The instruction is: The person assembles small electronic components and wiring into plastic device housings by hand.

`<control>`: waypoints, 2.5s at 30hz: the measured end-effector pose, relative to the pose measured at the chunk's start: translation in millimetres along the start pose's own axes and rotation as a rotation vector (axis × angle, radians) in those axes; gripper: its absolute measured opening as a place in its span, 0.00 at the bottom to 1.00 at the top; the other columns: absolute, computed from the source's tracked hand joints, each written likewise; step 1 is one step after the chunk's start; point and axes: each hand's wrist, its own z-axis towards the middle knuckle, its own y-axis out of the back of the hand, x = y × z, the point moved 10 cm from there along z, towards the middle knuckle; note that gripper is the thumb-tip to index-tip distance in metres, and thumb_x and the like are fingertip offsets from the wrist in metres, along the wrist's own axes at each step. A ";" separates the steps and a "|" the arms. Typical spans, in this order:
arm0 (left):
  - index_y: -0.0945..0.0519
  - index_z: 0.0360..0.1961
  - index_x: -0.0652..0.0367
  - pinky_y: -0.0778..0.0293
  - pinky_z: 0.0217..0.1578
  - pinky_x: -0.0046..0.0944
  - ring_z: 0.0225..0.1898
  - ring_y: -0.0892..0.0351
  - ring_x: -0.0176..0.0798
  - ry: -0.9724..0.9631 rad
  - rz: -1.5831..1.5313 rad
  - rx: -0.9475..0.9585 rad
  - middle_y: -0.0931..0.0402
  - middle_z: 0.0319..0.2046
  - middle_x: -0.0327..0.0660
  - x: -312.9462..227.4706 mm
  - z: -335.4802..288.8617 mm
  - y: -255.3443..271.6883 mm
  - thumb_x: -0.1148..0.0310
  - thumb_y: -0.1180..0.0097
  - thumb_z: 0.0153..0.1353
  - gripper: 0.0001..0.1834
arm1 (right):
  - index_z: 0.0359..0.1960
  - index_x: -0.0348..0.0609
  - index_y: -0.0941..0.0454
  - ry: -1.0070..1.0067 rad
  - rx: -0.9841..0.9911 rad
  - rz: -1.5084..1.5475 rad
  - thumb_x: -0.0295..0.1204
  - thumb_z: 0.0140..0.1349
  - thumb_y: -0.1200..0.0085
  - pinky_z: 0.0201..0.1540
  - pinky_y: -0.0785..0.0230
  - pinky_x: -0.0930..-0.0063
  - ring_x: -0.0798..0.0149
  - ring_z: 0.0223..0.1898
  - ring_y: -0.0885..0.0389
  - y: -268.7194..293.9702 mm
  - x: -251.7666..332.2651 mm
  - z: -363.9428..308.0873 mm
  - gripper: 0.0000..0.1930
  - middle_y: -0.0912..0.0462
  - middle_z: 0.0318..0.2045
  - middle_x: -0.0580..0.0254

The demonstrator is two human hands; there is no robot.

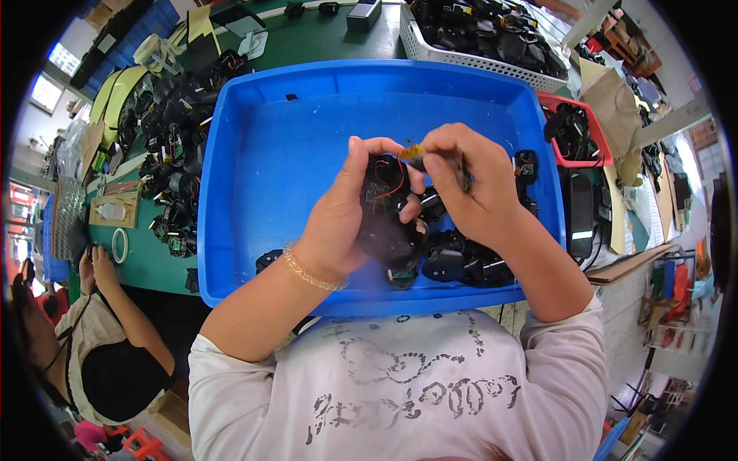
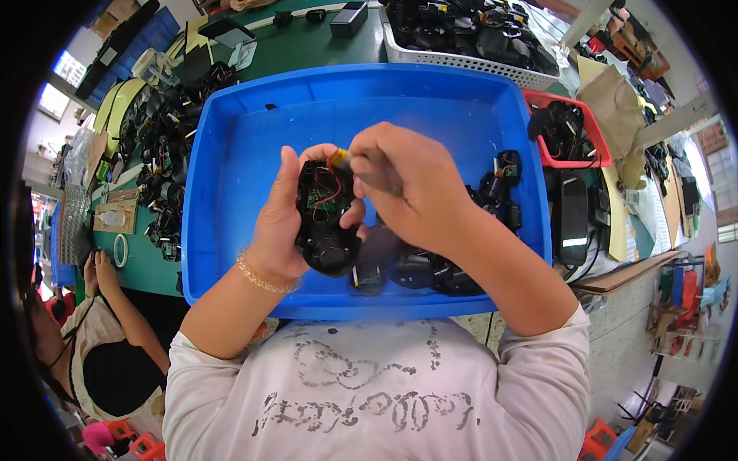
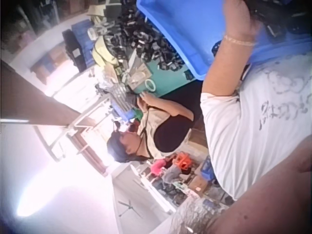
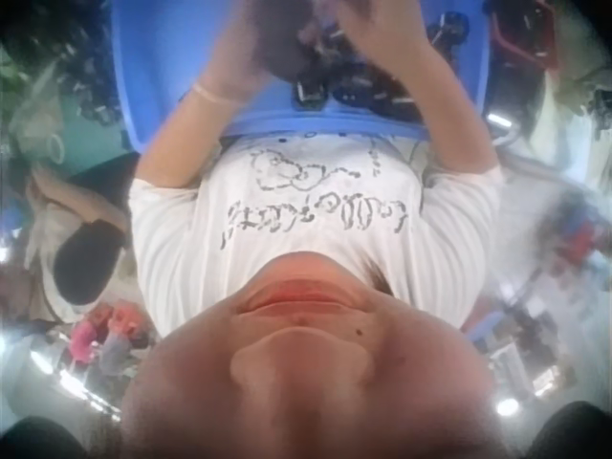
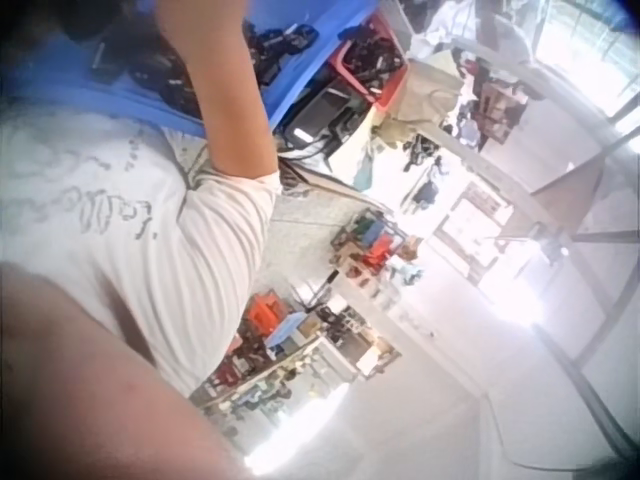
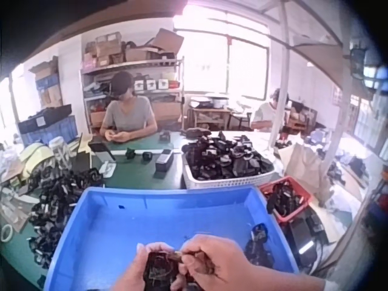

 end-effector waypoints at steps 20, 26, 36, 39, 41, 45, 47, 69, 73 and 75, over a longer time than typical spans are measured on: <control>0.30 0.42 0.55 0.21 0.28 0.43 0.23 0.24 0.36 0.327 -0.168 0.186 0.27 0.30 0.41 31.6 -5.4 -5.4 0.45 0.66 0.67 0.24 | 0.30 0.54 0.25 0.617 0.144 -0.589 0.33 0.38 0.38 0.23 0.46 0.74 0.69 0.20 0.31 -26.5 48.6 -16.5 0.14 0.29 0.25 0.73; 0.29 0.42 0.54 0.21 0.27 0.42 0.23 0.24 0.36 0.372 -0.048 0.099 0.26 0.28 0.41 34.8 -8.4 2.1 0.45 0.65 0.67 0.24 | 0.28 0.54 0.25 0.689 0.178 -0.629 0.40 0.37 0.37 0.22 0.45 0.75 0.71 0.20 0.30 -31.6 49.9 -23.0 0.16 0.26 0.27 0.72; 0.28 0.38 0.55 0.23 0.26 0.40 0.22 0.24 0.35 0.429 -0.046 0.095 0.25 0.28 0.42 39.1 -10.8 5.9 0.44 0.66 0.67 0.25 | 0.28 0.53 0.24 0.749 0.199 -0.651 0.42 0.37 0.39 0.22 0.46 0.77 0.73 0.19 0.31 -34.8 50.1 -19.0 0.16 0.26 0.26 0.72; 0.28 0.37 0.55 0.24 0.25 0.39 0.22 0.25 0.36 0.431 -0.055 0.086 0.25 0.27 0.42 38.2 -9.5 6.9 0.44 0.66 0.67 0.25 | 0.29 0.52 0.24 0.749 0.207 -0.630 0.43 0.37 0.39 0.22 0.45 0.76 0.72 0.20 0.30 -35.8 44.6 -16.5 0.16 0.26 0.26 0.71; 0.28 0.37 0.56 0.25 0.25 0.38 0.21 0.26 0.37 0.439 -0.083 0.125 0.25 0.27 0.43 39.9 -8.0 5.3 0.44 0.66 0.67 0.25 | 0.29 0.52 0.24 0.758 0.212 -0.604 0.43 0.37 0.39 0.22 0.45 0.76 0.72 0.20 0.30 -36.3 43.4 -15.6 0.17 0.26 0.26 0.71; 0.27 0.36 0.56 0.26 0.25 0.36 0.21 0.26 0.38 0.430 -0.041 0.174 0.25 0.27 0.42 39.2 -6.6 0.6 0.44 0.66 0.67 0.26 | 0.32 0.50 0.24 0.668 0.279 -0.519 0.35 0.37 0.40 0.23 0.44 0.71 0.65 0.20 0.30 -35.1 37.0 -10.1 0.16 0.27 0.26 0.70; 0.27 0.36 0.55 0.26 0.25 0.35 0.21 0.26 0.37 0.421 -0.134 0.187 0.25 0.27 0.42 46.6 -5.3 1.7 0.44 0.66 0.67 0.26 | 0.35 0.49 0.24 0.533 0.382 -0.464 0.25 0.33 0.42 0.26 0.42 0.66 0.58 0.22 0.31 -38.1 20.6 -8.4 0.19 0.27 0.28 0.68; 0.27 0.40 0.55 0.24 0.30 0.45 0.24 0.27 0.38 0.135 -0.035 0.156 0.26 0.30 0.43 -10.2 7.4 7.6 0.43 0.62 0.65 0.25 | 0.39 0.39 0.26 0.242 0.047 0.007 0.21 0.64 0.56 0.28 0.33 0.78 0.70 0.25 0.25 -23.4 37.0 -7.8 0.06 0.24 0.30 0.58; 0.27 0.39 0.55 0.24 0.30 0.44 0.24 0.27 0.37 0.049 -0.052 0.035 0.26 0.31 0.44 -22.2 7.2 17.0 0.53 0.52 0.64 0.16 | 0.40 0.39 0.26 0.114 0.153 0.200 0.21 0.66 0.58 0.33 0.35 0.78 0.73 0.29 0.28 -29.2 37.5 -28.0 0.07 0.25 0.32 0.60; 0.27 0.39 0.55 0.24 0.31 0.45 0.24 0.27 0.37 0.061 -0.092 0.070 0.26 0.32 0.44 -21.7 6.7 11.1 0.56 0.49 0.64 0.13 | 0.41 0.41 0.26 -0.110 0.169 0.549 0.22 0.67 0.59 0.36 0.37 0.80 0.75 0.32 0.30 -30.8 28.3 -38.9 0.08 0.26 0.32 0.63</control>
